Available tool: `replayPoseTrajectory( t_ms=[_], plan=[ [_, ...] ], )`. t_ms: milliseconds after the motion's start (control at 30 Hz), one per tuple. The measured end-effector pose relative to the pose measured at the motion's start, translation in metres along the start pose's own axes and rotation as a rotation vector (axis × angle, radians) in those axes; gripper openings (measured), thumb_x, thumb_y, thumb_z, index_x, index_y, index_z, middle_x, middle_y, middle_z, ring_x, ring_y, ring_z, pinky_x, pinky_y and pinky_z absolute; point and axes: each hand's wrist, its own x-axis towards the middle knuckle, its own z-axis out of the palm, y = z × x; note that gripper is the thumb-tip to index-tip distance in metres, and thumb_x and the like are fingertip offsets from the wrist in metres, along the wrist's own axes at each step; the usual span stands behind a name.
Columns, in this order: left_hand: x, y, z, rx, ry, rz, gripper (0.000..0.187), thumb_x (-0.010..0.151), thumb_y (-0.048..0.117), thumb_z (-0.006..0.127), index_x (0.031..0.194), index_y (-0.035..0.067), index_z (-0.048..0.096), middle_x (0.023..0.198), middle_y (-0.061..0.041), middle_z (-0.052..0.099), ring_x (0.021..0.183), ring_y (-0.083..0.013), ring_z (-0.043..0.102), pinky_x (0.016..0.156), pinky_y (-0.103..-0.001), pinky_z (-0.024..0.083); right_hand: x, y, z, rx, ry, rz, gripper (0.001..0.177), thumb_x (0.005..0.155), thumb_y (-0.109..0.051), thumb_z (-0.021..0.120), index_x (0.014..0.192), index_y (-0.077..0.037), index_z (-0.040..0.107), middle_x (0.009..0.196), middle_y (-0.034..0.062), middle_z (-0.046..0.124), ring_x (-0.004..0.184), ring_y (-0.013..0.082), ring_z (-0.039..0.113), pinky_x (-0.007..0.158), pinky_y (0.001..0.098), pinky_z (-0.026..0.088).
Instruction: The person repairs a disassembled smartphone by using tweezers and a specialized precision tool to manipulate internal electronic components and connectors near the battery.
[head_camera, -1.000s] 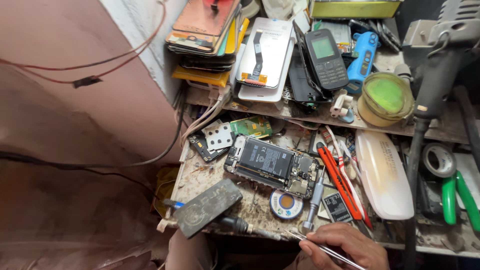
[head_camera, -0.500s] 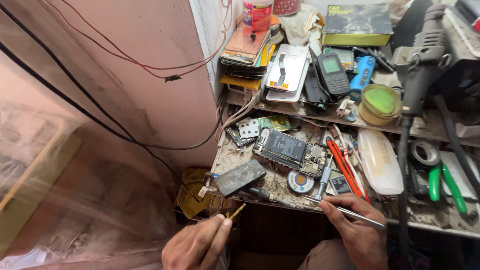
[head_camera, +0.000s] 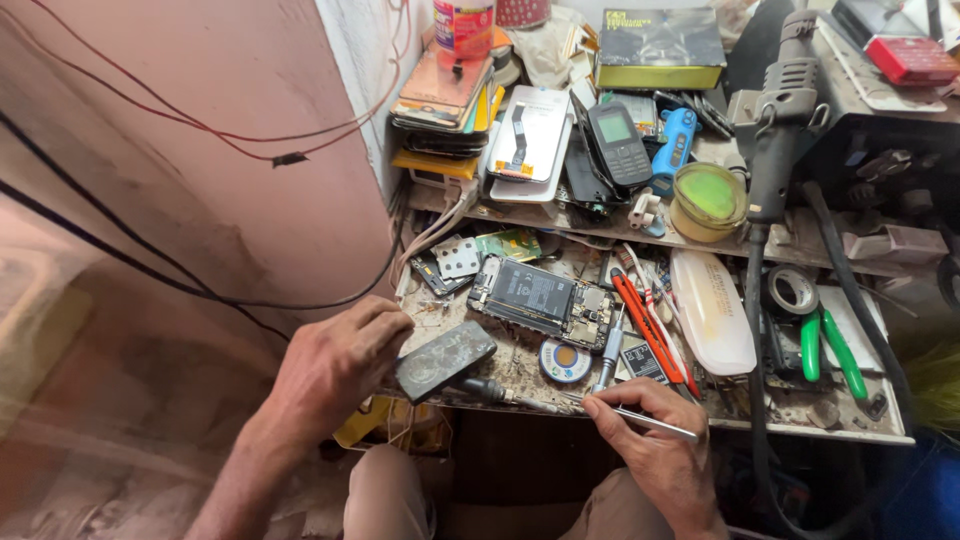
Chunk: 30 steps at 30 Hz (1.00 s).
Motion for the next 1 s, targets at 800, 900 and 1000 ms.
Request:
replayPoseTrajectory(
  t_ms=[800, 900, 1000],
  plan=[
    [-0.005, -0.016, 0.005, -0.010, 0.076, -0.044, 0.028, 0.081, 0.006, 0.076, 0.109, 0.009, 0.075, 0.106, -0.004, 0.074, 0.087, -0.0239, 0.073, 0.072, -0.035, 0.059, 0.004, 0.010, 0.005, -0.061, -0.073, 0.010, 0.011, 0.076, -0.011, 0.084, 0.083, -0.004, 0.080, 0.078, 0.0059, 0.080, 0.067, 0.0117, 0.076, 0.058, 0.0251, 0.058],
    [-0.008, -0.014, 0.002, -0.029, 0.102, -0.055, 0.030, 0.080, 0.005, 0.077, 0.110, 0.008, 0.074, 0.106, -0.005, 0.073, 0.087, -0.0236, 0.073, 0.072, -0.034, 0.059, 0.004, 0.010, 0.005, -0.025, -0.049, -0.033, 0.011, 0.077, -0.010, 0.083, 0.084, -0.003, 0.079, 0.081, 0.0067, 0.080, 0.069, 0.0119, 0.076, 0.058, 0.0238, 0.062],
    [-0.014, -0.011, 0.000, -0.050, 0.121, -0.084, 0.030, 0.080, 0.006, 0.077, 0.110, 0.007, 0.074, 0.106, -0.005, 0.073, 0.085, -0.0221, 0.073, 0.071, -0.032, 0.060, 0.002, 0.009, 0.004, -0.055, -0.008, -0.025, 0.010, 0.077, -0.009, 0.083, 0.084, -0.003, 0.080, 0.079, 0.0073, 0.080, 0.068, 0.0139, 0.075, 0.058, 0.0260, 0.060]
  ],
)
